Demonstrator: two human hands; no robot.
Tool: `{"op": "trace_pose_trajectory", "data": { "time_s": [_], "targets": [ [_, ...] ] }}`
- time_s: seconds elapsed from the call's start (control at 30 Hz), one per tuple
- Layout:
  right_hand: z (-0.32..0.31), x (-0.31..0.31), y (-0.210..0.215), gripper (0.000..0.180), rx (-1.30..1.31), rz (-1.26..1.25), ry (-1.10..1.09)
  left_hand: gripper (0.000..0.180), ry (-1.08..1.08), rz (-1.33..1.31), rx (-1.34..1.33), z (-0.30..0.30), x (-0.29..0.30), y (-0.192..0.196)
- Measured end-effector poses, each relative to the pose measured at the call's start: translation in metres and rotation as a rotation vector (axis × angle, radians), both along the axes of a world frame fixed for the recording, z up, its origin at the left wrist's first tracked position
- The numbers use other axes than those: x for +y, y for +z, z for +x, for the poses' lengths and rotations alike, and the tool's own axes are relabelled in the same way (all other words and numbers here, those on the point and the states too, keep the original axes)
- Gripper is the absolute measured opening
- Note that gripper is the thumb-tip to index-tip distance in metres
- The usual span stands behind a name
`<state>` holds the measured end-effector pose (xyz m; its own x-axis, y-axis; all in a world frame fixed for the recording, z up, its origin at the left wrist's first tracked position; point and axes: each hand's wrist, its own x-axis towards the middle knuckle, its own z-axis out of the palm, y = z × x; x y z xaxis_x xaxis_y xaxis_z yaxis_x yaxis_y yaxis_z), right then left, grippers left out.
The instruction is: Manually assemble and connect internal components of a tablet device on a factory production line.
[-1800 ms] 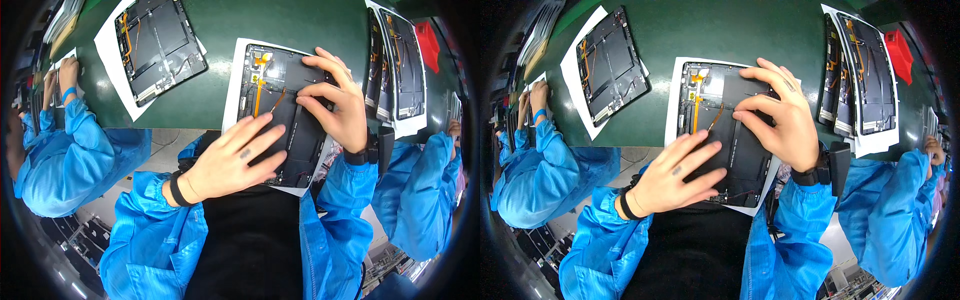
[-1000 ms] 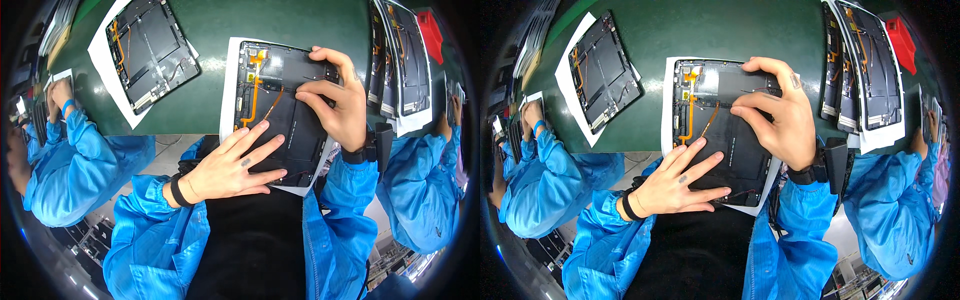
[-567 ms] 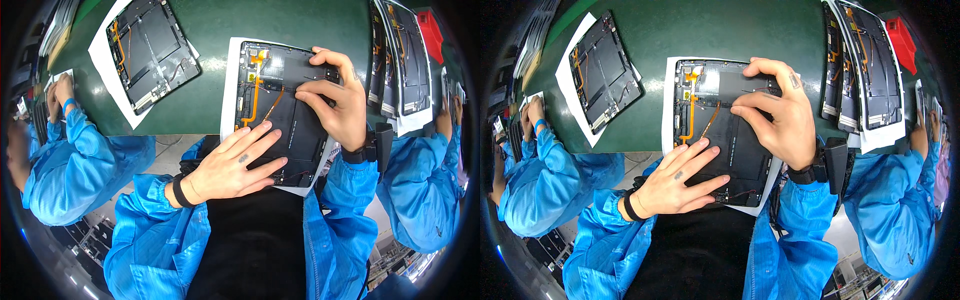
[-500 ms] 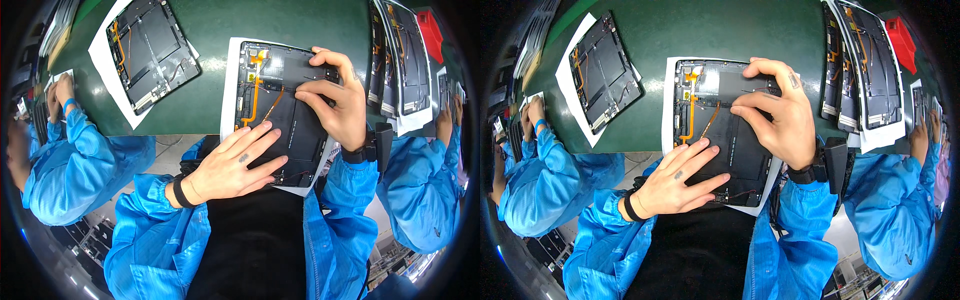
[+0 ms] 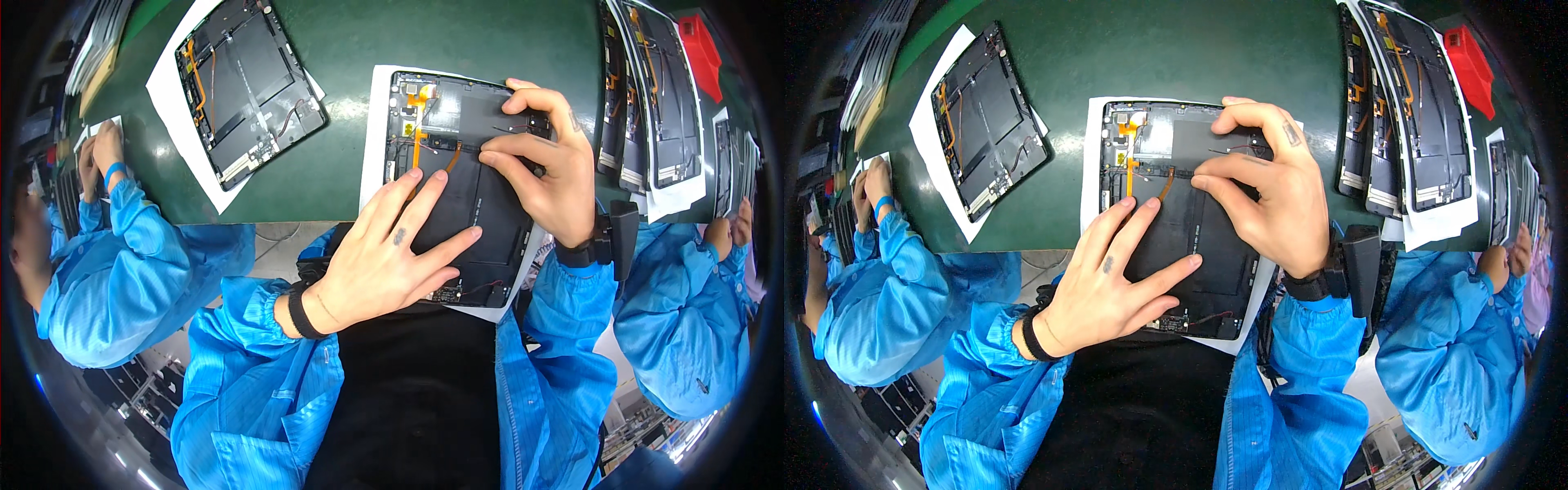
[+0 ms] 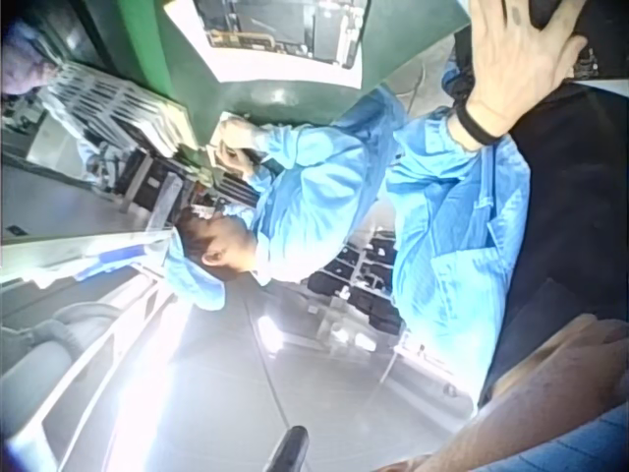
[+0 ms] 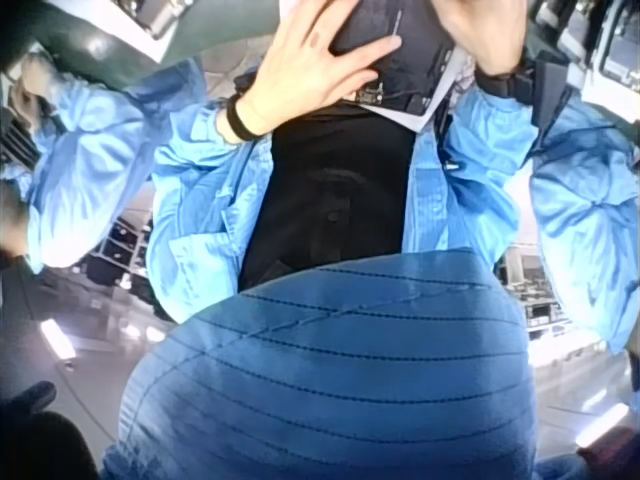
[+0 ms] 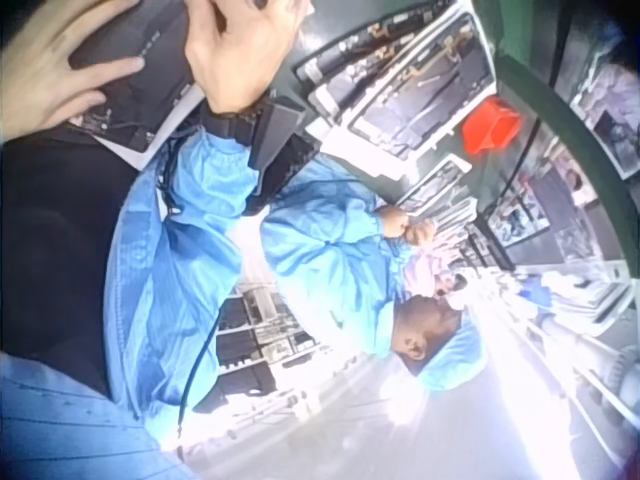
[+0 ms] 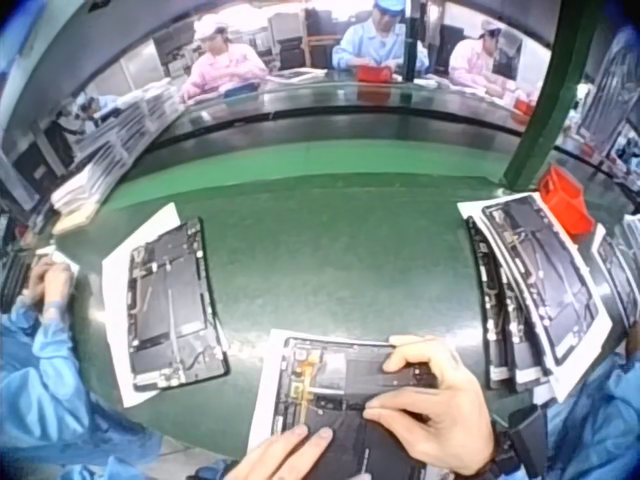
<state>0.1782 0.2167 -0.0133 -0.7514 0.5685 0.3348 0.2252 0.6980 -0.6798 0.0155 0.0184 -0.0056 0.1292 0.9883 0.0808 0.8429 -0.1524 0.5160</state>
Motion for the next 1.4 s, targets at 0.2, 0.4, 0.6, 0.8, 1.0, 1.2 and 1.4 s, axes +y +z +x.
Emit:
{"op": "trace_pose_trajectory", "data": {
  "time_s": [0.2,0.4,0.6,0.8,1.0,1.2,1.4],
  "targets": [
    [0.0,-0.001,0.002,0.015,-0.004,0.014,0.0,0.06,0.005,-0.004,0.1,-0.003,0.008,0.005],
    [-0.001,-0.002,0.001,0.017,0.026,0.031,-0.001,0.06,0.012,0.015,0.116,-0.006,0.013,0.005],
    [-0.001,-0.002,0.001,0.016,0.012,0.07,0.005,0.062,0.017,0.026,0.155,-0.008,0.023,0.008],
    [-0.001,-0.004,0.002,0.017,-0.029,0.147,-0.005,0.065,0.044,-0.011,0.175,-0.007,0.035,0.01],
    [-0.002,-0.003,-0.002,0.017,0.02,0.078,-0.026,0.064,0.05,0.005,0.146,-0.01,0.037,0.009],
    [0.0,-0.004,-0.002,0.036,0.068,-0.217,-0.074,0.027,0.071,0.076,-0.279,-0.055,0.002,0.022],
    [-0.003,-0.001,0.004,0.055,-0.078,-0.016,-0.015,0.032,0.298,-0.569,-0.452,-0.084,-0.057,0.037]
  ]
}}
